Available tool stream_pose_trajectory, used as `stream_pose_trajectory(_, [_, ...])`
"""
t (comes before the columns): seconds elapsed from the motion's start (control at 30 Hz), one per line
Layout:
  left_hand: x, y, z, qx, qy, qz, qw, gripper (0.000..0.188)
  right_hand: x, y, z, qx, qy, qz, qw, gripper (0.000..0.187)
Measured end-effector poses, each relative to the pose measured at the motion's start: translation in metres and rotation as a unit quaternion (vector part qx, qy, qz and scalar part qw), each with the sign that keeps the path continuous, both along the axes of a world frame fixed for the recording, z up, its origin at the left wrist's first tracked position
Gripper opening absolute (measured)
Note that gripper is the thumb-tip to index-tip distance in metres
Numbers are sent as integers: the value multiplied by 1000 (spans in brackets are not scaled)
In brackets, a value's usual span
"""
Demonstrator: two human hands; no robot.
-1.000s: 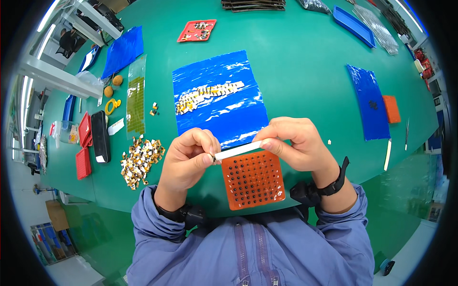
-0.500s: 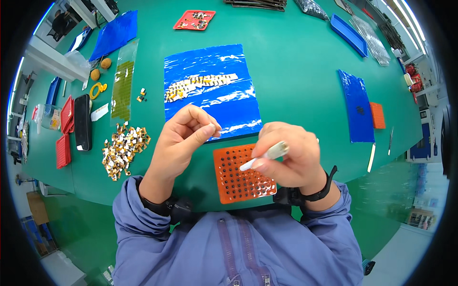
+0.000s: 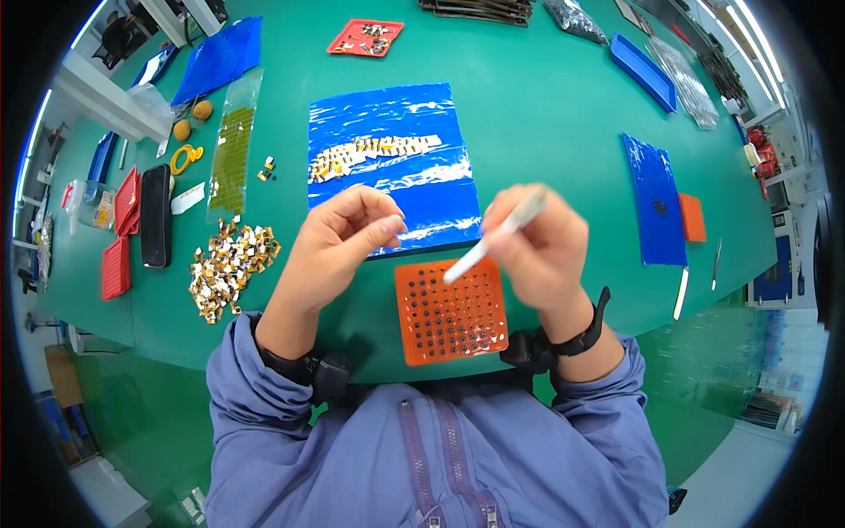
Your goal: The person repeatedly picks up small electronic components from a blue anti-static bag and places them into the holes of an orange grid tray. The person uses a white stick-like tool to assist in positioning the components. The task is performed in a repetitive, one-at-a-time manner throughout the clip.
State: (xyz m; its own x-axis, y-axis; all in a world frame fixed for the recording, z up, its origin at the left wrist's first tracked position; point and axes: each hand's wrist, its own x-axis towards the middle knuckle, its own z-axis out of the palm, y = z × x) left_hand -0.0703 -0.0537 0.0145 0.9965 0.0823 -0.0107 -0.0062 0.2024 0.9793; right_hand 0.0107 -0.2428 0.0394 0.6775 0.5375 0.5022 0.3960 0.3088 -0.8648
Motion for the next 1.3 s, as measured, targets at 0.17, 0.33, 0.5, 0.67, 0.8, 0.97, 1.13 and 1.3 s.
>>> stream_pose_trajectory(0.17, [-1, 21, 1, 97, -8, 90, 991, 7, 33, -7, -25, 131, 237, -100, 957, 13])
stream_pose_trajectory(0.33, [-32, 79, 7, 347, 123, 139, 919, 7, 39, -2, -32, 144, 299, -90, 939, 15])
stream_pose_trajectory(0.5, [-29, 86, 24, 609, 126, 66, 781, 10, 29, -1, -29, 126, 280, -68, 949, 14])
stream_pose_trajectory(0.67, [21, 70, 8, 636, 7, 50, 770, 16, 27, -3, -28, 123, 259, -73, 955, 13])
stream_pose_trajectory(0.8, [48, 60, -8, 680, -5, 73, 730, 18, 29, -5, -26, 119, 250, -82, 958, 13])
stream_pose_trajectory(0.97, [53, 58, -22, 702, -6, 87, 707, 17, 29, -4, -27, 112, 245, -74, 960, 12])
stream_pose_trajectory(1.13, [46, 56, -5, 568, -6, 60, 821, 13, 27, -5, -24, 117, 240, -62, 962, 11])
stream_pose_trajectory(1.3, [14, 18, 38, 143, -8, 0, 990, 11, 25, -16, -18, 137, 230, 9, 964, 5])
